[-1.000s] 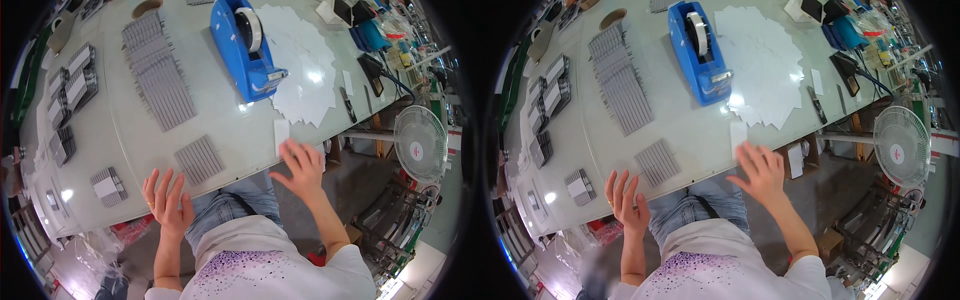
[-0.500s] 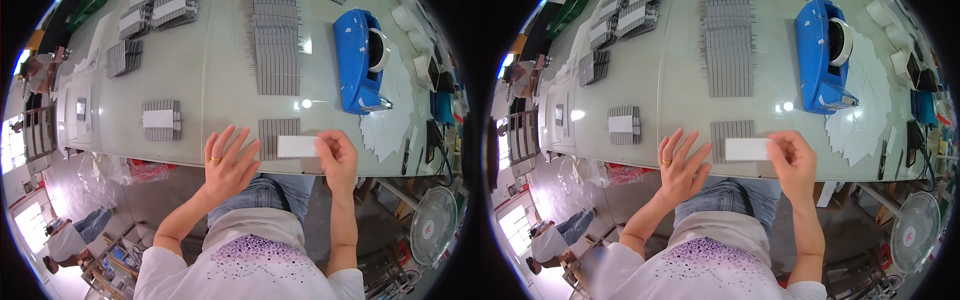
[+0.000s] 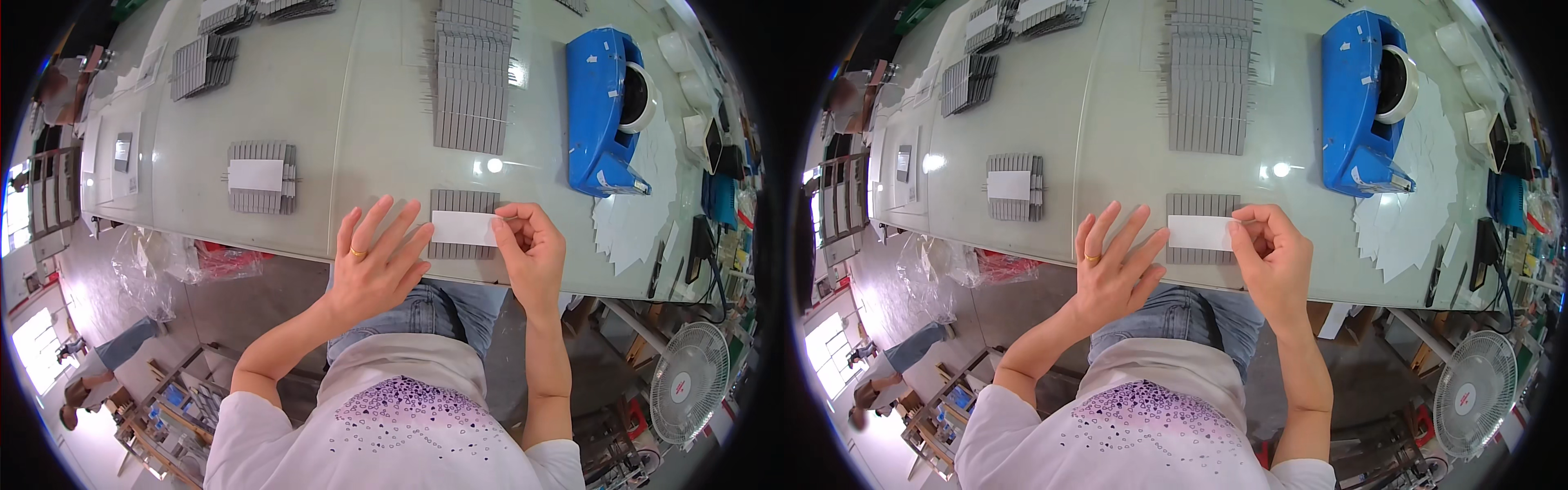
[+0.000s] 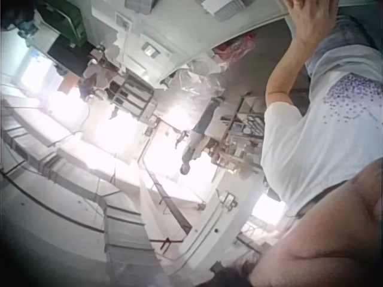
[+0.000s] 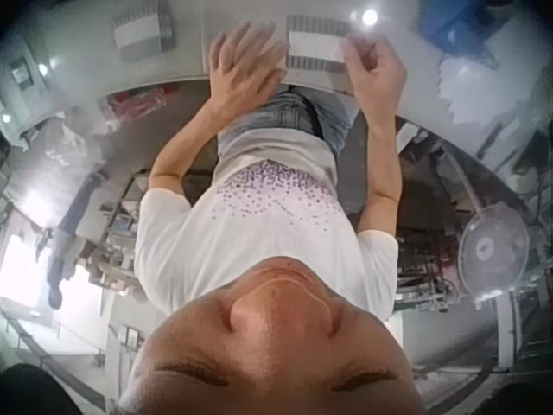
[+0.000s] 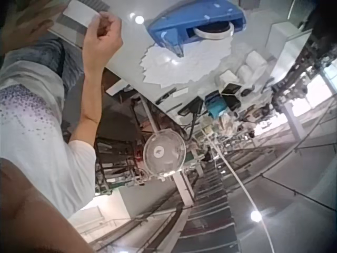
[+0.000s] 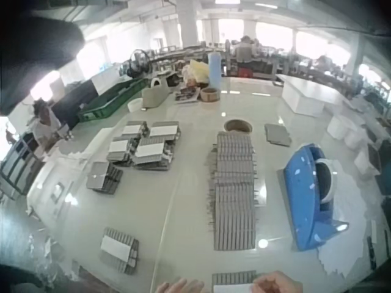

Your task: Applying white paper labels to grey plastic slotted components using a tape dispenser.

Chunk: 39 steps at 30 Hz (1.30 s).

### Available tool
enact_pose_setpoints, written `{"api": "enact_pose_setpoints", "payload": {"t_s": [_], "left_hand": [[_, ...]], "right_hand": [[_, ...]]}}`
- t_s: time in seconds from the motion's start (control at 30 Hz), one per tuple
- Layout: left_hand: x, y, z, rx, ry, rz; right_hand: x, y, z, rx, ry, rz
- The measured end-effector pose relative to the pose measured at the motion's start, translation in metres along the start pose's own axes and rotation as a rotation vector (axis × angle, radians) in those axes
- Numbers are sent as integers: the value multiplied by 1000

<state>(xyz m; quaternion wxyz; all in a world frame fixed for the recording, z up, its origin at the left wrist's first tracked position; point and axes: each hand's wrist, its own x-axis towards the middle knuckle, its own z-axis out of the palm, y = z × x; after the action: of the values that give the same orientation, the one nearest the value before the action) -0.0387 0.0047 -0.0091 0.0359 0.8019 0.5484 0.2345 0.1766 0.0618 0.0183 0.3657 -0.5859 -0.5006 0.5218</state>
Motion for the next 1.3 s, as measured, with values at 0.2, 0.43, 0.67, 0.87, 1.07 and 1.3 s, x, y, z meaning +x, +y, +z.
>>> {"api": "enact_pose_setpoints", "payload": {"t_s": [0.2, 0.43, 0.67, 0.87, 1.07, 1.3], "left_hand": [[-1, 1, -2, 12, -6, -3], [0, 6, -5, 134, -43, 48], [-13, 3, -10, 79, -2, 110], [36, 47, -13, -294, 225, 134], [123, 113, 27, -1657, -307, -599], [170, 130, 51, -2118, -439, -1102]], "right_hand": [[-2, -1, 2, -26, 12, -2], [-3, -8, -3, -85, 6, 2], [6, -19, -64, -393, 512, -320], [44, -37, -111, -681, 546, -479], [36, -35, -111, -339, 453, -469], [-15, -17, -110, -256, 432, -371]]}}
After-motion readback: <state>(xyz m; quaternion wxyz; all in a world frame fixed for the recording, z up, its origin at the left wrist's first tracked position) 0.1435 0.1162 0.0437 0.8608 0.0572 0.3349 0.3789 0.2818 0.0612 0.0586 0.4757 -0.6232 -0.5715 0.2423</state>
